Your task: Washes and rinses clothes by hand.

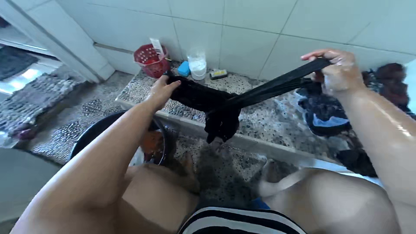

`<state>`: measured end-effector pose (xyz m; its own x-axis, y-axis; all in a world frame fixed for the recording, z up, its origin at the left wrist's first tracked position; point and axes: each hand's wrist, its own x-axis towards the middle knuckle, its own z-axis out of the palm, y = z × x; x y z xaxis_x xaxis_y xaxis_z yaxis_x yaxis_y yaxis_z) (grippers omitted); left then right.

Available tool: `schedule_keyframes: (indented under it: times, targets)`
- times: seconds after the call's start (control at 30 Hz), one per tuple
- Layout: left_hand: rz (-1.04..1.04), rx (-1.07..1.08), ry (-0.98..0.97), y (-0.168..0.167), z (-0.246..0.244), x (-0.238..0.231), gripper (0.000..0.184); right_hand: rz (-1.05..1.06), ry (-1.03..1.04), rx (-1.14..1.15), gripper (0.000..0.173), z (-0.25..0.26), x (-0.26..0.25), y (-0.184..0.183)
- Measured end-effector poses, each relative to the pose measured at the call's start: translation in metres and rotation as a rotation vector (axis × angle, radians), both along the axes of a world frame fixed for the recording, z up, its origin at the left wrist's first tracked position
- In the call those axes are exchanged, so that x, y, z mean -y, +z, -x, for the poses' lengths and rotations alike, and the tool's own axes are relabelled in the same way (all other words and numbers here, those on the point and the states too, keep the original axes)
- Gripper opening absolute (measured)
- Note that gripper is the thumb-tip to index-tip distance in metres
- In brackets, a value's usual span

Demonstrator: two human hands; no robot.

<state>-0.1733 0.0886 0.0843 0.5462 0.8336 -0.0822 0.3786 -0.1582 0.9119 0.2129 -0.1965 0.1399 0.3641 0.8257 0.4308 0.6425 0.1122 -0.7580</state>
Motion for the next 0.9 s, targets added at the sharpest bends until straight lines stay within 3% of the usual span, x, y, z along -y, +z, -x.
schedule_keyframes:
  times: [0.13,0.27,0.33,0.4,0.47,0.53,0.6,0.67,0.8,0.9]
  targets:
    - [0.057,-0.230,-0.130,-0.031,-0.037,-0.008,0.045,0.244,-0.073,0.219,0.035,-0.032,0.033,-0.033]
    - [-0.282,-0.528,-0.517,-0.064,-0.092,0.011,0.032,0.759,0.088,0.327,0.033,-0.030,0.010,-0.102]
    - [-0.504,-0.581,-0.705,-0.091,-0.115,0.024,0.055,0.896,0.150,0.448,0.041,-0.016,-0.010,-0.133]
    - [-0.578,-0.643,-0.844,-0.110,-0.130,0.035,0.087,0.770,0.221,0.460,0.040,0.017,-0.027,-0.154]
    - [-0.594,-0.732,-0.936,-0.121,-0.144,0.032,0.098,0.649,0.295,0.448,0.040,0.052,-0.042,-0.167]
    - [-0.565,-0.686,-0.997,-0.116,-0.156,0.019,0.078,0.627,0.349,0.467,0.049,0.078,-0.055,-0.173]
    - [-0.571,-0.536,-1.049,-0.098,-0.164,0.005,0.042,0.667,0.356,0.453,0.060,0.090,-0.065,-0.177]
    - [-0.607,-0.382,-1.074,-0.074,-0.166,-0.002,0.024,0.672,0.346,0.419,0.060,0.093,-0.066,-0.179]
    - [-0.629,-0.179,-0.998,-0.022,-0.150,-0.006,0.020,0.191,0.489,0.604,0.032,0.069,-0.047,-0.194]
    - [-0.652,-0.078,-0.880,0.018,-0.129,-0.009,0.024,0.159,0.657,0.691,0.021,0.049,-0.026,-0.203]
